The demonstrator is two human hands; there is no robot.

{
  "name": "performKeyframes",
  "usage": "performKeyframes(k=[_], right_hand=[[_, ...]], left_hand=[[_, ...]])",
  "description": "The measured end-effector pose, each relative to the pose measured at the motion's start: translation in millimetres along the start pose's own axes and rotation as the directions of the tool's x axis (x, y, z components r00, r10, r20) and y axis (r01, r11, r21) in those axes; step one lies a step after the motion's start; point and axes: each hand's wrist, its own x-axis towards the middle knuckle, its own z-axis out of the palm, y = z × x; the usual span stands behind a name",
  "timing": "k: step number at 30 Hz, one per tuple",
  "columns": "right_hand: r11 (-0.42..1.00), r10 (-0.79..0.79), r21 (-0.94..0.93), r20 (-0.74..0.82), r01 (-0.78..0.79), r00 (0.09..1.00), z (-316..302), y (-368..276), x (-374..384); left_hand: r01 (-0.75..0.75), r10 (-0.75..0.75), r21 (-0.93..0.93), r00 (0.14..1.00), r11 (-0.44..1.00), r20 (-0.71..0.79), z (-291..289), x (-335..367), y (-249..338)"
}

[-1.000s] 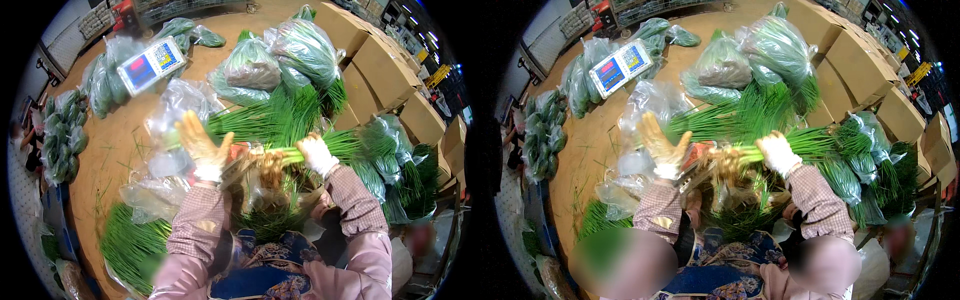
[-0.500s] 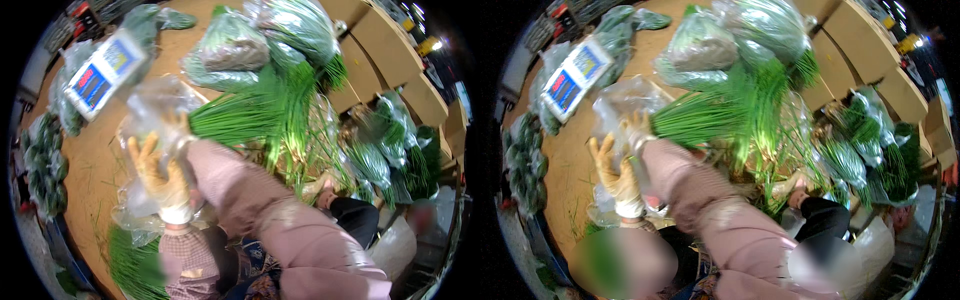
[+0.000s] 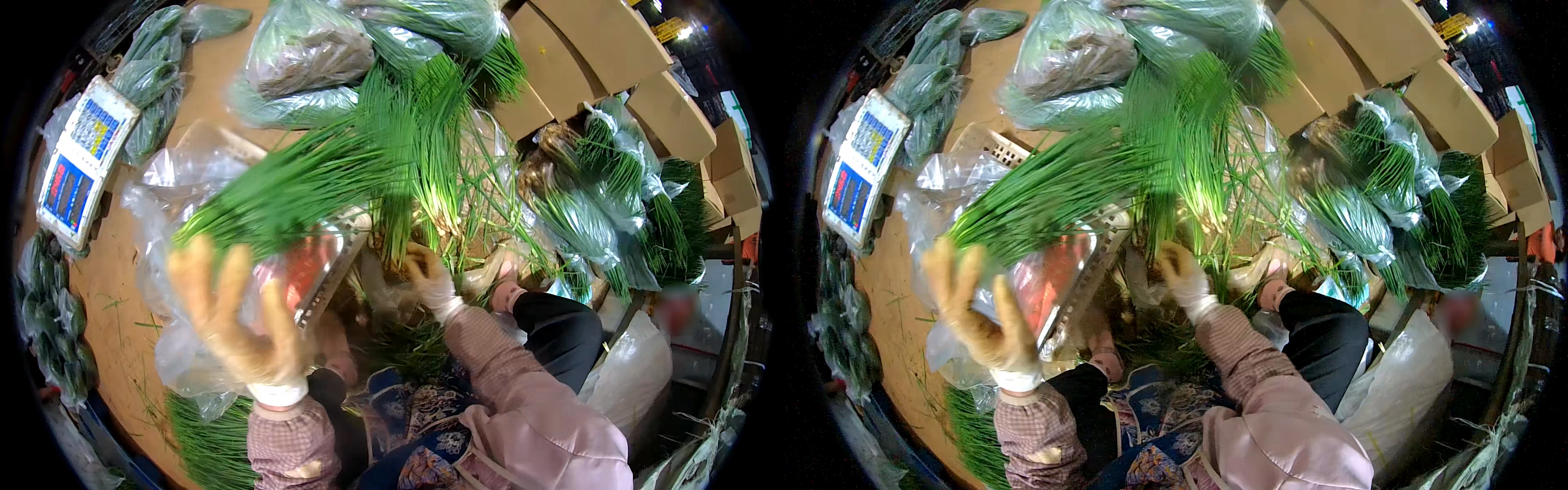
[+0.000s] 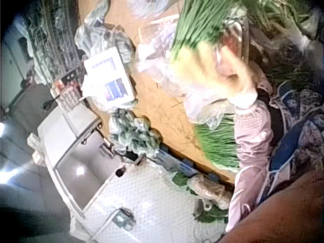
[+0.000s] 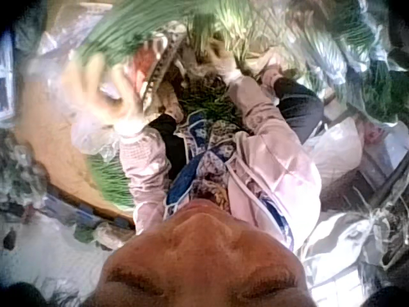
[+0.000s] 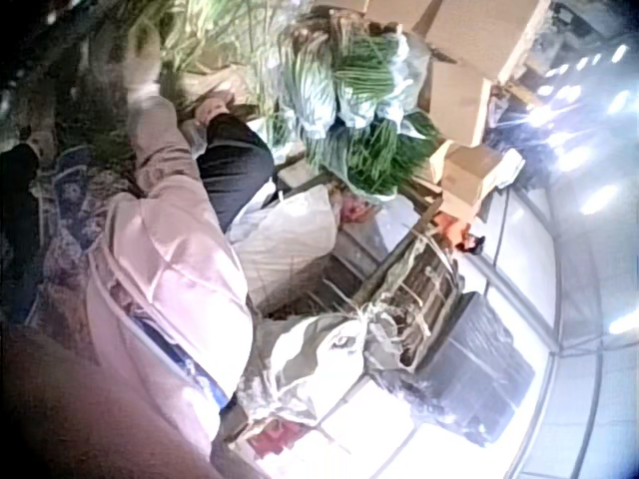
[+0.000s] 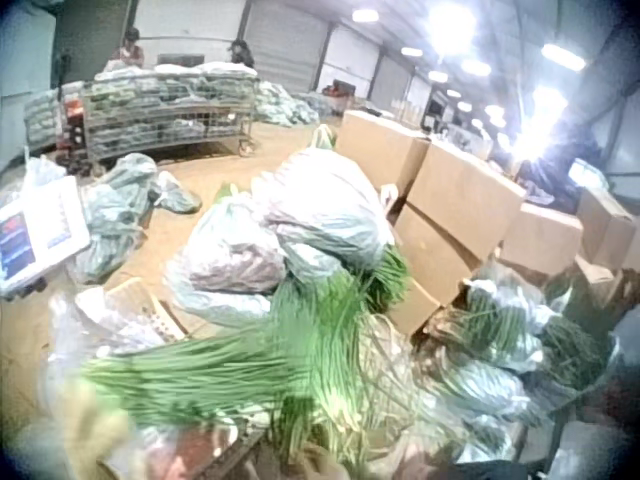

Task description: The person gathers bunches of green onions from a pile, aligns the stems, and places them into plastic bags using an electronic scale for weight measurement.

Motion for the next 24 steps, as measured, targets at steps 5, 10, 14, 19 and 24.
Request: performKeyframes(k=[5, 10, 14, 19, 24], right_hand=[[0.857, 0.126, -0.501, -0.025, -0.121, 0.992, -33, 102, 31], [0.47, 0.664, -0.67, -0.16, -0.575, 0.73, -30, 122, 108], [0.339, 0.817, -0.671, -0.138, -0.659, 0.56, -34, 162, 127], [0.422, 0.788, -0.699, -0.032, -0.577, 0.615, -79, 174, 133], [0.98, 0.161, -0.051, -0.372, -0.194, 0.914, -116, 179, 104]], left_hand=[[0.059, -0.03, -0.079, 0.945, 0.995, 0.326, 51, -25, 20], [0.114, -0.066, -0.068, 0.87, 0.991, 0.488, 78, -26, 26], [0.12, -0.069, -0.057, 0.836, 0.991, 0.545, 97, -24, 26], [0.15, -0.106, -0.026, 0.801, 0.988, 0.589, 109, -24, 22], [0.147, -0.116, 0.002, 0.772, 0.989, 0.625, 111, -25, 21]])
